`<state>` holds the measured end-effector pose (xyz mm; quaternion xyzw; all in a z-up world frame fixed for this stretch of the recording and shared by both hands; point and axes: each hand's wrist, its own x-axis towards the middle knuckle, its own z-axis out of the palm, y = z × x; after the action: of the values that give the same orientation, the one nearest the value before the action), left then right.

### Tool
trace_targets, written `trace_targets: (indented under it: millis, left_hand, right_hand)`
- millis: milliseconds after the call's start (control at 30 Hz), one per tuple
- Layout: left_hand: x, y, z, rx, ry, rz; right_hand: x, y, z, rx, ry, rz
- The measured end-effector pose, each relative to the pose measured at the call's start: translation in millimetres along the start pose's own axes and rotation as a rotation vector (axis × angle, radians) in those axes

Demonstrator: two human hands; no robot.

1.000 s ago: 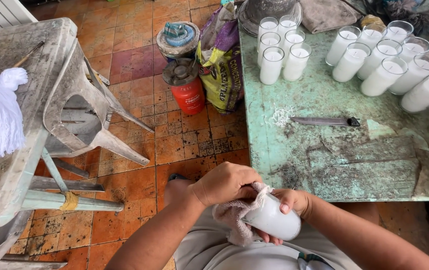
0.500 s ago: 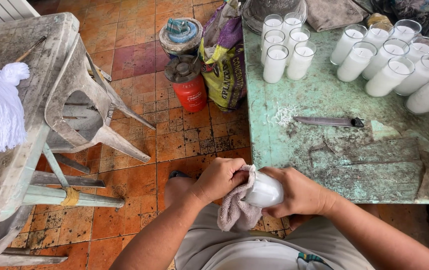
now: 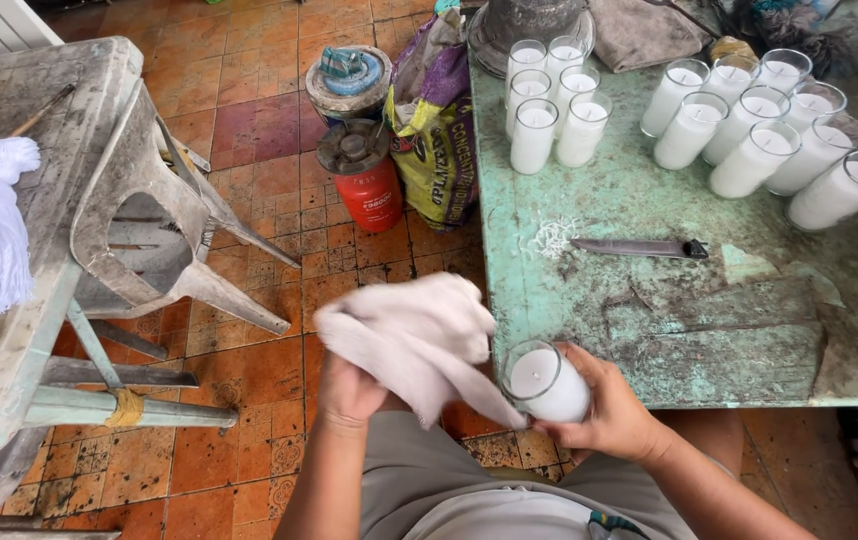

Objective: The person cleans various candle jars by hand with a cloth, using a knife to scrape away excess wax or debris from the edges and surfaces of the glass.

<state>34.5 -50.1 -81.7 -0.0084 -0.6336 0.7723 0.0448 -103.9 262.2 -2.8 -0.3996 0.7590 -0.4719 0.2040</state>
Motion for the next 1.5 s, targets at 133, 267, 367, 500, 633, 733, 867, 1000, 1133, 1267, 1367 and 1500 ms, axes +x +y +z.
trace_targets:
  millis: [133, 267, 367, 500, 633, 733, 867, 1000, 1133, 1267, 1367, 1500]
  left_hand:
    - [-3, -30, -47, 0.852, 0.043, 0.051]
    - [9, -69, -68, 1.937, 0.124, 0.164]
    - [23, -99, -75, 2.645, 0.187, 0.248]
    - [31, -120, -66, 3.041, 0.013, 0.154]
    - [34, -130, -62, 3.414, -0.2, -0.042]
    - [38, -129, -62, 3.521, -0.373, -0.081]
    - [36, -139, -58, 3.461, -0.372, 0.054]
    - [40, -131, -47, 3.606, -0.856, 0.125]
    - [42, -121, -43, 3.669, -1.096, 0.172]
    - [39, -122, -43, 3.489, -0.63, 0.435]
    - [39, -116, -61, 3.011, -0.098, 0.557]
    - [38, -133, -60, 2.838, -0.119, 0.521]
  right_hand:
    - [2, -21, -9, 0.341, -0.124, 0.206]
    - [12, -16, -9, 0.095, -0.293, -0.066]
    - [15, -36, -7, 0.136, -0.437, -0.036]
    - [13, -30, -11, 0.192, -0.447, 0.003]
    - [8, -21, -7, 0.347, -0.53, 0.128]
    - [2, 2, -3, 0.512, -0.546, 0.234]
    - [-27, 50, 26, 1.572, -0.434, 0.738]
    - [-32, 48, 28, 1.721, -0.556, 0.892]
    - [-16, 16, 16, 1.383, -0.217, 0.727]
    - [-4, -15, 4, 1.122, -0.084, 0.121]
    - [-1, -7, -8, 0.361, 0.086, -0.183]
    - [8, -44, -24, -0.17, 0.12, -0.641]
